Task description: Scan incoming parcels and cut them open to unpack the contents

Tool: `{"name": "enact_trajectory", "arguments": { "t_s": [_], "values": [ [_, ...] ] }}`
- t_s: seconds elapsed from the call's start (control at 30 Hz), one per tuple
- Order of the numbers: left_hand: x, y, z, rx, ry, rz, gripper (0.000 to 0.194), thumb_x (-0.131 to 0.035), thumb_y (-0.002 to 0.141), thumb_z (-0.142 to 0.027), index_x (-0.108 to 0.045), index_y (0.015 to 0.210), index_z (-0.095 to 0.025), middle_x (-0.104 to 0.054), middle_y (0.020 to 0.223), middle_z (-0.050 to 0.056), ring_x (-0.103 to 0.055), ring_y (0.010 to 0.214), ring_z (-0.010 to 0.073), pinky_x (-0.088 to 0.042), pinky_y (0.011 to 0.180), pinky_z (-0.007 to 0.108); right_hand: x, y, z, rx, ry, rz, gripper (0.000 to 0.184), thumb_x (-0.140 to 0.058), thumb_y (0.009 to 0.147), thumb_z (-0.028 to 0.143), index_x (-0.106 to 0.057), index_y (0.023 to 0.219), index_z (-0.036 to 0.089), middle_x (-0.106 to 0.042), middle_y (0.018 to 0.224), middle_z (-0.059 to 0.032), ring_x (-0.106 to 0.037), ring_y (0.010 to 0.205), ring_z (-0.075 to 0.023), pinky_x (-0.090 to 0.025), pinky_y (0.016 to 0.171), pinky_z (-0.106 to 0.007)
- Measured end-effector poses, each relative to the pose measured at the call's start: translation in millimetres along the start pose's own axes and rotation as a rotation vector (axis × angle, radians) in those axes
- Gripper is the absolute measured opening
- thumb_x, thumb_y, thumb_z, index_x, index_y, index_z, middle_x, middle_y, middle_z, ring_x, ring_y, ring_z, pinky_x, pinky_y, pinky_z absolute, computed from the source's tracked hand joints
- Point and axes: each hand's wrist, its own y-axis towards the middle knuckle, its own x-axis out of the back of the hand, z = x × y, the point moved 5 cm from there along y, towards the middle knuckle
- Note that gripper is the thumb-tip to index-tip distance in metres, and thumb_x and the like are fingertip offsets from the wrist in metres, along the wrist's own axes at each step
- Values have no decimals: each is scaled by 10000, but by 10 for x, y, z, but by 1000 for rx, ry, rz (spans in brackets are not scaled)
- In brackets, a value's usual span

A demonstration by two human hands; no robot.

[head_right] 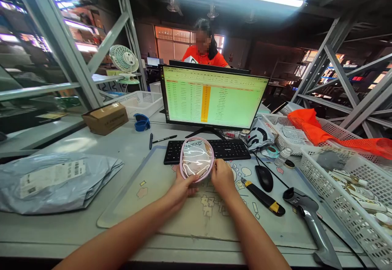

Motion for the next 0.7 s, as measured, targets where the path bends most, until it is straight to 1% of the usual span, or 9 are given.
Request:
{"name": "enact_trajectory", "arguments": {
  "t_s": [0.07,0.1,0.17,0.23,0.3,0.37,0.43,0.57,0.7],
  "values": [
    [53,49,-65,-19,99,29,910,-789,737,-386,-283,1493,-343,-544,1433,112,-646,1072,267,-571,757,356,47,-17,5,20,35,35,209,-368,964,263,-552,897,190,-665,873,-78,-598,817,-223,-375,719,-307],
    [89,61,-133,-80,154,22,887,-774,754,-420,-306,1500,-310,-520,1458,126,-607,1171,294,-556,869,413,97,-39,22,22,48,43,208,-364,971,269,-548,909,194,-665,876,-71,-599,811,-218,-380,711,-301],
    [155,23,-326,-302,293,-29,845,-760,767,-474,-382,1484,-237,-433,1534,148,-450,1376,329,-409,1103,483,238,-109,90,13,62,43,200,-372,980,283,-540,907,203,-663,876,-59,-601,802,-211,-384,701,-294],
    [133,-114,-510,-543,499,-1,741,-766,758,-498,-523,1395,-207,-413,1552,146,-354,1448,341,-270,1199,476,406,-210,190,-9,64,38,192,-397,982,285,-534,871,211,-658,840,-48,-600,771,-207,-377,680,-292],
    [6,-310,-594,-693,725,178,558,-778,751,-492,-658,1226,-227,-547,1434,130,-473,1352,338,-329,1157,447,549,-322,305,-31,32,80,169,-433,974,260,-536,846,216,-657,798,-35,-602,738,-204,-363,654,-294],
    [-109,-498,-595,-735,903,339,351,-751,784,-453,-700,1054,-235,-686,1163,102,-627,1098,293,-458,986,394,649,-419,425,-27,-40,168,142,-459,959,206,-552,851,215,-673,810,-34,-614,740,-202,-361,648,-296],
    [-164,-620,-581,-743,1041,365,207,-660,855,-423,-668,915,-225,-689,932,73,-641,878,248,-481,812,350,710,-477,542,22,-161,282,146,-467,960,173,-573,868,211,-695,860,-39,-638,776,-194,-379,659,-291],
    [-205,-686,-542,-811,1152,369,277,-528,928,-416,-596,734,-231,-618,787,75,-590,753,240,-442,735,340,781,-443,709,105,-380,421,132,-504,971,195,-632,943,180,-723,926,-91,-680,836,-226,-411,660,-296],
    [-191,-653,-508,-785,976,457,346,-547,921,-474,-575,656,-253,-559,666,58,-567,685,235,-448,772,347,788,-316,814,124,-454,502,72,-617,881,174,-683,854,162,-734,866,-137,-697,805,-268,-443,661,-313]
  ]
}}
